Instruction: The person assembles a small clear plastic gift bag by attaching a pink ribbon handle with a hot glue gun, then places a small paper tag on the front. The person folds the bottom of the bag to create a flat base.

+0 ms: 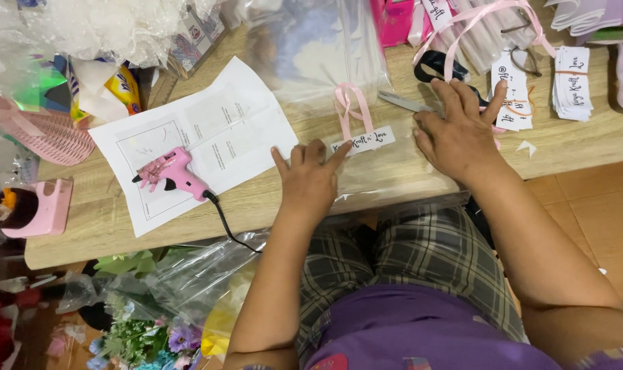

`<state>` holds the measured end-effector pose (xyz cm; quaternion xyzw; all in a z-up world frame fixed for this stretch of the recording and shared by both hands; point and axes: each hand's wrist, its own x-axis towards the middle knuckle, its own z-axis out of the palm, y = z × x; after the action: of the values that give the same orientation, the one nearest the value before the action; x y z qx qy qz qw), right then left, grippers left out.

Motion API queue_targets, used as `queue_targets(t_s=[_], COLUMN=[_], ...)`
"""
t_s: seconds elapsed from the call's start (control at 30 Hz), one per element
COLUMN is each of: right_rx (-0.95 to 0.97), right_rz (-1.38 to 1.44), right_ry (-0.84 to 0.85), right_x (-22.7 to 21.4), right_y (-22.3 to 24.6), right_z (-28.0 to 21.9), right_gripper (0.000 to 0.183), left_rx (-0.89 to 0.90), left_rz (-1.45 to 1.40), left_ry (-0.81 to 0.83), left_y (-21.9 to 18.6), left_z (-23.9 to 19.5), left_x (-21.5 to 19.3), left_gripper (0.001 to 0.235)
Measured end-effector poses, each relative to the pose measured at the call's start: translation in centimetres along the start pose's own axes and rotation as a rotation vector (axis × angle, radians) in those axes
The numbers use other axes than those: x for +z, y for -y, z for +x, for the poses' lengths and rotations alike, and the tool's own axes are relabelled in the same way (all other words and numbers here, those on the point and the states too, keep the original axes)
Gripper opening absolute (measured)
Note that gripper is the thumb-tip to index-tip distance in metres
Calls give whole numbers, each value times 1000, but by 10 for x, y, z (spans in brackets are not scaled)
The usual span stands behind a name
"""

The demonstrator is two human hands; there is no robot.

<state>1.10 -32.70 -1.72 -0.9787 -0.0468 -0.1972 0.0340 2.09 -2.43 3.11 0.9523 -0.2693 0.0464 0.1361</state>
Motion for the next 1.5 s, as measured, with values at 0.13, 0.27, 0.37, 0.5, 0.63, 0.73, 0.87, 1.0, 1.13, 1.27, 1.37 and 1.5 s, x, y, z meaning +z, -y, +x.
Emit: queue_targets(t_s=[0.13, 0.27, 0.37, 0.5, 0.63, 0.73, 0.87, 1.0, 1.13, 1.27, 1.37, 1.5], right_rx=[-103, -108, 252, 326, 581, 726, 908, 849, 859, 839, 846, 819], right_rz=[121, 444, 642, 790, 800, 801, 884, 918, 1031, 1146, 1241, 1396], right_ry=[-153, -178, 35, -78, 38, 159, 128, 108, 29, -56, -56, -110], right_x=[-14, -31, -93, -46, -54, -49, -28, -19, -5, -19, -17, -17], right_y=[10, 12, 35, -11, -3, -3, -11, -12, -16, -1, -6, -5], right_z=[5, 30, 77, 150, 195, 217, 232, 233, 235, 223, 221, 207], right_gripper=[30, 37, 40, 34, 45, 55, 37, 37, 38, 19, 15, 35], left_rx=[0, -15, 45, 47, 31, 2, 18, 28, 36, 33, 35, 39], left_rz=[35, -107, -62, -113, -203, -245, -241, -244, -248, -257, -257, -253], left_ry=[21, -28, -245, -276, -269, -267, -290, -315, -332, -334, -320, -326], left_y=[-6, 10, 19, 19, 18, 16, 16, 15, 15, 15, 15, 16], left_z=[3, 4, 3, 2, 0, 0, 0, -1, -1, -1, -1, -1], left_x=[-5, 16, 37, 32, 26, 20, 22, 20, 21, 22, 19, 20], left_gripper=[48, 44, 58, 44, 40, 35, 33, 33, 33, 33, 33, 33])
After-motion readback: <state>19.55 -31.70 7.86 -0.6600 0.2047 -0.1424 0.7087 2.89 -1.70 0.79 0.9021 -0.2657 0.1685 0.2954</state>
